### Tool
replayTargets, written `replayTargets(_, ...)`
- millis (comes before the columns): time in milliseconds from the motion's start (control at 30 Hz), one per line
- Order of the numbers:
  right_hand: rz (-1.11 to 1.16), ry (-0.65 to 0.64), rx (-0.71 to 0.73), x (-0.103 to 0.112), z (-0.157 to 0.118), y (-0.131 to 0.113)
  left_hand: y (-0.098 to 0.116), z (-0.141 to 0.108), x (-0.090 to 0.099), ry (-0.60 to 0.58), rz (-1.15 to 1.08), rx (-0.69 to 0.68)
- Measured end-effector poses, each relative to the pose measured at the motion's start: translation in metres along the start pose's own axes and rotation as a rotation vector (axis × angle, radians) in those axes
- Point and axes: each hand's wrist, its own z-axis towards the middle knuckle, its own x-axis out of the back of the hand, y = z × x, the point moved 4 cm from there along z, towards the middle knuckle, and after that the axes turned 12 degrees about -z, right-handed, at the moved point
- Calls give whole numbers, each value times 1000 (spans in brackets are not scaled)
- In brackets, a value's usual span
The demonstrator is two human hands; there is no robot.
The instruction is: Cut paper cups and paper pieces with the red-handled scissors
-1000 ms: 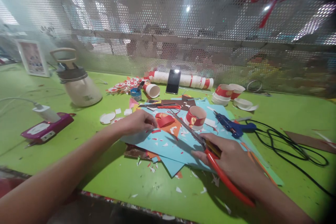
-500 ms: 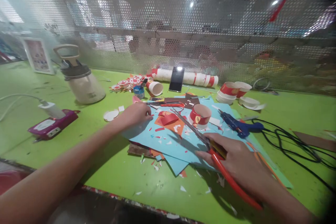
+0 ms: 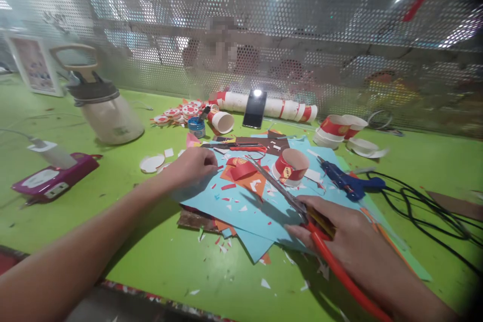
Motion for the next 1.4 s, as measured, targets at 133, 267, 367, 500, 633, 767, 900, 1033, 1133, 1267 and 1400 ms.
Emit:
replayTargets(133,-8,-3,12,-2,0,1,-1,-2,-1,-86,-378,76)
replayTargets(267,-16,-1,5,-2,1,1,-2,-3,-1,-151,-542,97)
replayTargets(367,-20,-3,-6,-3,1,2,0,-5,0,-184,-603,104)
replayTargets(500,-9,-11,-11,-5,1,4,3,-7,1,-189,-645,122)
replayTargets(633,-5,-31,-7,-5,1,3,6,-11,0,-190,-699,130)
replayTargets(767,6,-25,-1,-5,1,2,9,-16,0,-182,-770,136)
replayTargets(900,-7,-8,1,-4,0,2,11,-18,2,-146,-830,176)
replayTargets(1033,-6,13,28,-2,-1,-3,12,-18,1,-115,-899,190)
replayTargets(1133,-8,24,37,-3,0,-4,11,-19,1,-104,-934,197)
replayTargets(1267,-21,46,41,-5,0,-2,9,-19,1,-82,-961,204)
replayTargets(1400,-33,-1,27,-6,-1,-2,9,-19,1,-110,-1011,173)
